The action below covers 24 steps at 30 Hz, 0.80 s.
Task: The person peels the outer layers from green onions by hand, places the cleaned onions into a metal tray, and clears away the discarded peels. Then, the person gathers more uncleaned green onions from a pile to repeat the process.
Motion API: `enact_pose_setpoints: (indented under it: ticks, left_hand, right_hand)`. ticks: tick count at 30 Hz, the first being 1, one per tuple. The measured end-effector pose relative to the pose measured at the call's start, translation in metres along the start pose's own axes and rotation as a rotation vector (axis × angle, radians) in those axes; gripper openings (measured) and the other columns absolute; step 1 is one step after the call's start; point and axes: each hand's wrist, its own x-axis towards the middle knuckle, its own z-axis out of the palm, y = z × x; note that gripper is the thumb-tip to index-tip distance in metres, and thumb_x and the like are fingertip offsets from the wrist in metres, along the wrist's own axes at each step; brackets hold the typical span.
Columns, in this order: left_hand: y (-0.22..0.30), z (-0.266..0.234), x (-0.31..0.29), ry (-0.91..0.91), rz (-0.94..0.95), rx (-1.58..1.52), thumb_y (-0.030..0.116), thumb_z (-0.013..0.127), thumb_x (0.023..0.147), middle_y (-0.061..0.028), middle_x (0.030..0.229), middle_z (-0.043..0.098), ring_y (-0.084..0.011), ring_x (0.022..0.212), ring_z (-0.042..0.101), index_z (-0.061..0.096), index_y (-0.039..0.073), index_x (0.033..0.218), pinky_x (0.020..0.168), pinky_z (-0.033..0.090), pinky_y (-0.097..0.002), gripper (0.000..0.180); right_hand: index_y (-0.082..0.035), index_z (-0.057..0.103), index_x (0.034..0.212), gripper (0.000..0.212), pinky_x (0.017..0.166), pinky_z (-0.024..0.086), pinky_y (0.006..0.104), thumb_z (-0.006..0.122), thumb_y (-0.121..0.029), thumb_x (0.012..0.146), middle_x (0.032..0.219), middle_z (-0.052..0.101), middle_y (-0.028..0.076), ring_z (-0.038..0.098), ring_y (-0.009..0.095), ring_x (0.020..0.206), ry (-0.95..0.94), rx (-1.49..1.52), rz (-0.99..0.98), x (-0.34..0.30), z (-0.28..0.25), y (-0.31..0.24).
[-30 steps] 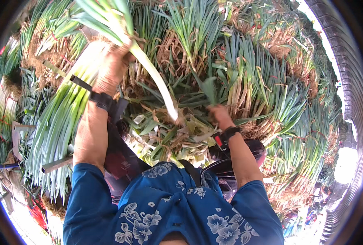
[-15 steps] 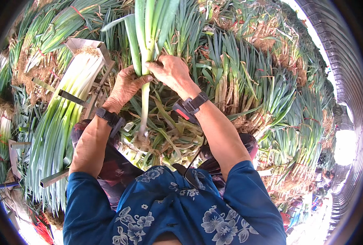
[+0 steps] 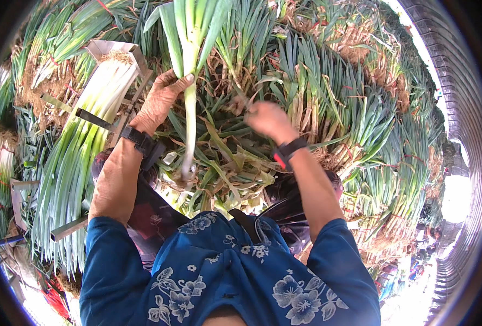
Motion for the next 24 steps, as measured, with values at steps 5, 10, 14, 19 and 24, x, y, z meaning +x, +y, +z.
enact_pose_setpoints:
  ticks: [5, 10, 14, 19, 24]
  left_hand:
    - [0.002, 0.013, 0.004, -0.053, -0.063, -0.050, 0.029, 0.062, 0.089, -0.0001, 0.097, 0.063, -0.0107, 0.084, 0.058, 0.059, 0.009, 0.113, 0.073, 0.045, -0.0280, 0.031]
    - [0.009, 0.018, 0.008, -0.026, -0.146, -0.298, 0.021, 0.058, 0.086, -0.0041, 0.095, 0.062, -0.0161, 0.084, 0.059, 0.057, 0.005, 0.107, 0.072, 0.047, -0.0301, 0.027]
    - [0.006, 0.017, 0.012, 0.021, -0.181, -0.255, 0.016, 0.055, 0.079, -0.0056, 0.091, 0.061, -0.0169, 0.082, 0.058, 0.057, 0.003, 0.102, 0.069, 0.049, -0.0316, 0.026]
    - [0.002, 0.021, 0.018, 0.102, -0.153, -0.256, 0.010, 0.054, 0.077, -0.0054, 0.085, 0.060, -0.0174, 0.074, 0.059, 0.058, 0.002, 0.098, 0.061, 0.050, -0.0313, 0.023]
    - [0.000, 0.031, 0.016, 0.184, -0.120, -0.273, 0.006, 0.056, 0.075, -0.0047, 0.081, 0.059, -0.0166, 0.067, 0.058, 0.059, 0.001, 0.094, 0.057, 0.050, -0.0313, 0.020]
  right_hand:
    - [-0.005, 0.053, 0.118, 0.045, 0.081, 0.045, 0.0278, 0.058, -0.040, 0.090, 0.099, 0.061, 0.003, 0.059, 0.012, 0.090, -0.188, 1.408, -0.139, -0.030, 0.037, -0.072]
    - [-0.004, 0.057, 0.108, 0.033, 0.057, 0.042, 0.0227, 0.059, -0.032, 0.090, 0.074, 0.056, 0.000, 0.053, 0.008, 0.060, -0.011, 1.657, -0.084, -0.022, 0.051, -0.097]
    - [-0.004, 0.058, 0.105, 0.026, 0.049, 0.036, 0.0205, 0.059, -0.025, 0.091, 0.070, 0.054, -0.001, 0.046, 0.006, 0.055, 0.090, 1.593, -0.104, -0.023, 0.055, -0.102]
    - [-0.004, 0.058, 0.107, 0.022, 0.050, 0.033, 0.0208, 0.057, -0.019, 0.091, 0.069, 0.051, -0.004, 0.041, 0.004, 0.055, 0.227, 1.561, -0.128, -0.018, 0.064, -0.107]
    - [-0.004, 0.053, 0.116, 0.028, 0.050, 0.031, 0.0184, 0.057, -0.016, 0.091, 0.069, 0.047, -0.005, 0.039, 0.002, 0.056, 0.294, 1.564, -0.148, -0.018, 0.065, -0.107]
